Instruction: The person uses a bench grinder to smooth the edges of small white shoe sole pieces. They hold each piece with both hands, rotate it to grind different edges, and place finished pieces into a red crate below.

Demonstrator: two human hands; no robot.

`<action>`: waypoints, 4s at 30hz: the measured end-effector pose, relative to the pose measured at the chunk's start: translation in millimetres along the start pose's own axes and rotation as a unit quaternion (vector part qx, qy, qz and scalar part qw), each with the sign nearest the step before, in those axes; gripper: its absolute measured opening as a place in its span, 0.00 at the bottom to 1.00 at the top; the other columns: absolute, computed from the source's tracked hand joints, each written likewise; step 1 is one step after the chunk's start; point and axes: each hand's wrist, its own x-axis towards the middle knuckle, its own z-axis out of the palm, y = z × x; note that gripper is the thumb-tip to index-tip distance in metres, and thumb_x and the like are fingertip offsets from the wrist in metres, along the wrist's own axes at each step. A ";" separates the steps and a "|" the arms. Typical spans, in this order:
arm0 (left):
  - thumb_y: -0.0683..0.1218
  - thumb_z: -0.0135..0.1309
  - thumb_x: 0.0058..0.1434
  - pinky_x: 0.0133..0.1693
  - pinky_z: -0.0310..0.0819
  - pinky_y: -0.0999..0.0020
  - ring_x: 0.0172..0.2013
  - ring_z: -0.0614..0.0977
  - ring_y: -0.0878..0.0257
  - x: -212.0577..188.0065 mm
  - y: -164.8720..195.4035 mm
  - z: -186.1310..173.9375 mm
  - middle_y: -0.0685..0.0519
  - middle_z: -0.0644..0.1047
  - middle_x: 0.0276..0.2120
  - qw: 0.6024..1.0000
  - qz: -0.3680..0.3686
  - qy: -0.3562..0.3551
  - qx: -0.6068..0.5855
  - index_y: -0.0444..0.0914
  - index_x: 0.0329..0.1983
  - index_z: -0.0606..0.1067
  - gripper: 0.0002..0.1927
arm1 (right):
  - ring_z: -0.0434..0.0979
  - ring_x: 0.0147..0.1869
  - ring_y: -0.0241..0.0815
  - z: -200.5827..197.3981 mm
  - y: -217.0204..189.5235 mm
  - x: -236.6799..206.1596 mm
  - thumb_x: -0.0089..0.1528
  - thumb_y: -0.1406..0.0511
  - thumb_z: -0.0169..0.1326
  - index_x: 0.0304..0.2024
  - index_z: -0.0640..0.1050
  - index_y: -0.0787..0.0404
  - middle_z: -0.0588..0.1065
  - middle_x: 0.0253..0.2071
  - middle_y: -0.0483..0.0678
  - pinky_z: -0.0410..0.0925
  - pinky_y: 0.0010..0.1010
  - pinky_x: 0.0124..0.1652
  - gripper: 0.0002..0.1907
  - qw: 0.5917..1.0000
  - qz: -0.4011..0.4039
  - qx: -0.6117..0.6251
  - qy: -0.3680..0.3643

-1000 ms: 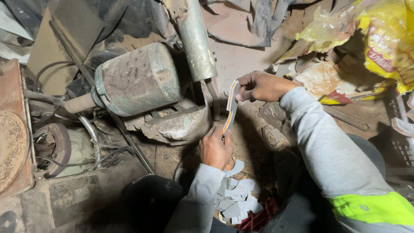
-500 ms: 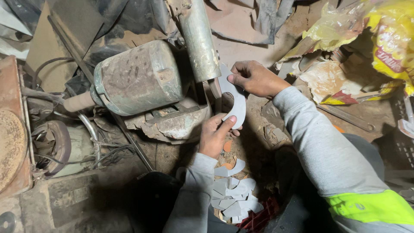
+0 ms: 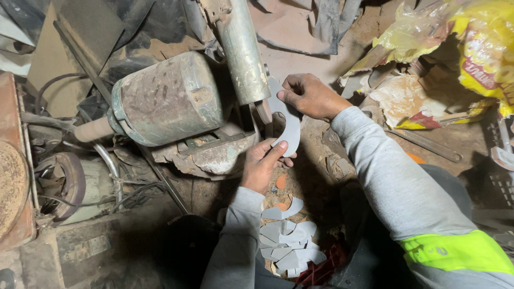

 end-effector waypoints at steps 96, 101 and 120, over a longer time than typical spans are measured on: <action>0.45 0.57 0.66 0.35 0.74 0.70 0.31 0.79 0.64 -16.1 -14.6 4.0 0.49 0.82 0.31 0.943 0.123 0.233 0.204 0.28 0.43 0.81 0.13 | 0.68 0.62 0.56 -7.8 -26.0 -63.8 0.54 0.56 0.70 0.63 0.63 0.52 0.67 0.59 0.55 0.63 0.50 0.58 0.41 0.909 0.079 -0.362 -0.191; 0.46 0.55 0.66 0.32 0.75 0.61 0.31 0.80 0.56 -13.8 -8.6 0.5 0.44 0.80 0.34 0.979 -0.023 0.198 -0.035 0.26 0.45 0.78 0.16 | 0.74 0.58 0.59 33.3 -2.0 -80.3 0.55 0.61 0.67 0.53 0.69 0.63 0.74 0.51 0.61 0.69 0.45 0.55 0.29 0.921 -0.057 -0.306 -0.233; 0.47 0.64 0.58 0.50 0.77 0.66 0.46 0.83 0.61 2.3 -14.9 9.7 0.45 0.82 0.52 0.960 0.103 0.108 0.236 0.31 0.63 0.73 0.30 | 0.76 0.44 0.33 0.1 17.9 -54.8 0.65 0.65 0.56 0.51 0.77 0.67 0.79 0.40 0.46 0.70 0.27 0.48 0.15 0.962 0.012 0.247 -0.117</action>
